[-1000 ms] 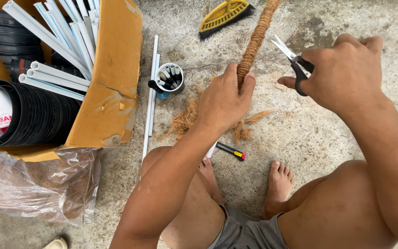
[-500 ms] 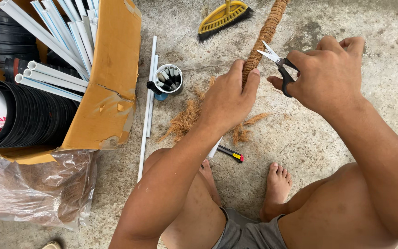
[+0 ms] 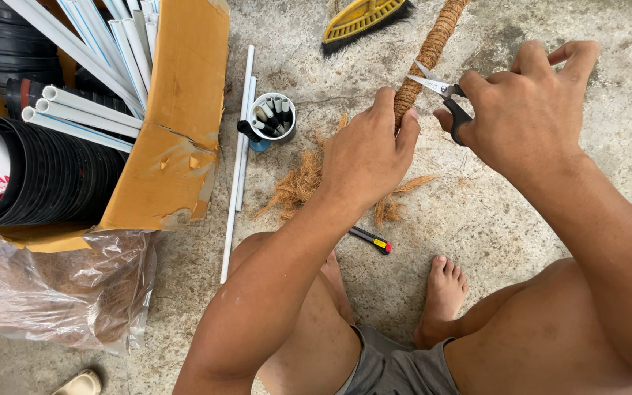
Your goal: The person trims excess fibers from a rope-wrapped handle using scissors. They hold the handle with one hand and use the scissors to cut the protruding strands along the length of the rope.
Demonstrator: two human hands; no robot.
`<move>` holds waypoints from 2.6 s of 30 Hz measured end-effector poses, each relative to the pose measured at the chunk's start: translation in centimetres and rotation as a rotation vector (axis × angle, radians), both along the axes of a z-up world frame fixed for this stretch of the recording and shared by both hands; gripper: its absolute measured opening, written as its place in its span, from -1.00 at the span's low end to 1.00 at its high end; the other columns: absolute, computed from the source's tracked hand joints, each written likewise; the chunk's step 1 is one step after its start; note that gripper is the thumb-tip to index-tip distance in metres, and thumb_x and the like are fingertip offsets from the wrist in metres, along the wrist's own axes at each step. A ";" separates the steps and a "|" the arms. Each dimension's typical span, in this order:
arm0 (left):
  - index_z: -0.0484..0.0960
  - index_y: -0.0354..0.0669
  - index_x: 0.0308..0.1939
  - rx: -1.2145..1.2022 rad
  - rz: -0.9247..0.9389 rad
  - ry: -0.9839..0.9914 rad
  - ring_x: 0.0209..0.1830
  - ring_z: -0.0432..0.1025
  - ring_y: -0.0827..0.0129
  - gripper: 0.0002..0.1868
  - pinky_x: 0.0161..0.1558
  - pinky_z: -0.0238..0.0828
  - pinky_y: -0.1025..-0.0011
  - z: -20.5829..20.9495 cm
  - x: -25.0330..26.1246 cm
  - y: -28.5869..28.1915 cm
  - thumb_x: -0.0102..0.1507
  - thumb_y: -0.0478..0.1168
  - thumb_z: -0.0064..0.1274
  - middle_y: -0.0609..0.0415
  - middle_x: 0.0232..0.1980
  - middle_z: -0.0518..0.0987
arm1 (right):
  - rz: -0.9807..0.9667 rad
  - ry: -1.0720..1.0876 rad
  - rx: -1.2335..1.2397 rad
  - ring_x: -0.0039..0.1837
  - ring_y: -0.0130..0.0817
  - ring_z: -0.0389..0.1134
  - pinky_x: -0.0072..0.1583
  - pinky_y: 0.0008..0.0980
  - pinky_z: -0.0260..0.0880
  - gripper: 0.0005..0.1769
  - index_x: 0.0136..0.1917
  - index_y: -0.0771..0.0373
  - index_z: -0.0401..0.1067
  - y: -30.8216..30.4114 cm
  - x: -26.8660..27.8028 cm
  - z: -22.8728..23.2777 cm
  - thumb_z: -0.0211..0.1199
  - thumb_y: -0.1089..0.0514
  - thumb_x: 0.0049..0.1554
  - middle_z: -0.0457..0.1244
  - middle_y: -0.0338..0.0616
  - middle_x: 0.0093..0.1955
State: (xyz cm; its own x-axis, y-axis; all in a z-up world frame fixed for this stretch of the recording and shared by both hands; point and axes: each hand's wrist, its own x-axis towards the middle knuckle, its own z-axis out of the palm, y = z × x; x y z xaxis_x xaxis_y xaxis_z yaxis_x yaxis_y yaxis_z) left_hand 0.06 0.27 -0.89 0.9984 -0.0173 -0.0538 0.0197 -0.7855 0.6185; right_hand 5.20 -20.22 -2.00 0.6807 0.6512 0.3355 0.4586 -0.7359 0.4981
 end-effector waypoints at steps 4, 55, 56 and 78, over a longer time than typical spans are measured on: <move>0.38 -0.28 0.09 -0.015 -0.006 -0.021 -0.47 0.61 0.11 -0.60 -0.46 0.52 0.08 -0.1 0.0 -0.1 0.42 0.01 -0.22 -0.04 -0.41 0.65 | -0.017 0.045 -0.030 -0.06 -0.47 0.25 0.30 -0.07 -0.02 -0.47 -0.20 -0.05 0.60 0.1 0.1 -0.1 0.31 -0.48 0.27 0.28 -0.42 -0.50; 0.51 -0.43 0.01 -0.246 0.017 -0.043 -0.54 0.59 0.15 -0.55 -0.45 0.46 0.17 -0.5 -0.4 -0.6 0.33 -0.02 0.03 -0.07 -0.51 0.61 | -0.051 0.180 0.071 0.03 -0.37 0.25 0.23 -0.08 0.02 -0.41 -0.15 -0.09 0.64 0.5 -1.7 2.3 0.29 -0.59 -0.03 0.34 -0.41 -0.40; 0.53 -0.44 -0.04 -0.275 0.000 -0.126 -0.50 0.58 0.14 -0.57 -0.42 0.45 0.16 -0.7 -0.5 -0.7 0.32 -0.04 0.08 -0.09 -0.49 0.62 | -0.013 0.108 0.046 0.06 -0.39 0.24 0.23 -0.12 0.01 -0.43 -0.15 -0.12 0.63 0.6 -1.8 2.3 0.31 -0.58 -0.02 0.34 -0.43 -0.39; 0.47 -0.19 0.06 -0.982 -0.038 0.345 -0.70 0.18 0.64 -0.73 -0.69 0.08 0.51 -1.4 0.2 -0.2 0.34 -0.18 0.09 0.26 -0.51 0.40 | 0.031 0.092 0.196 0.17 -0.28 0.21 0.30 0.00 -0.01 -0.46 -0.08 -0.03 0.66 -0.9 -1.6 1.6 0.50 -0.49 0.05 0.32 -0.32 -0.33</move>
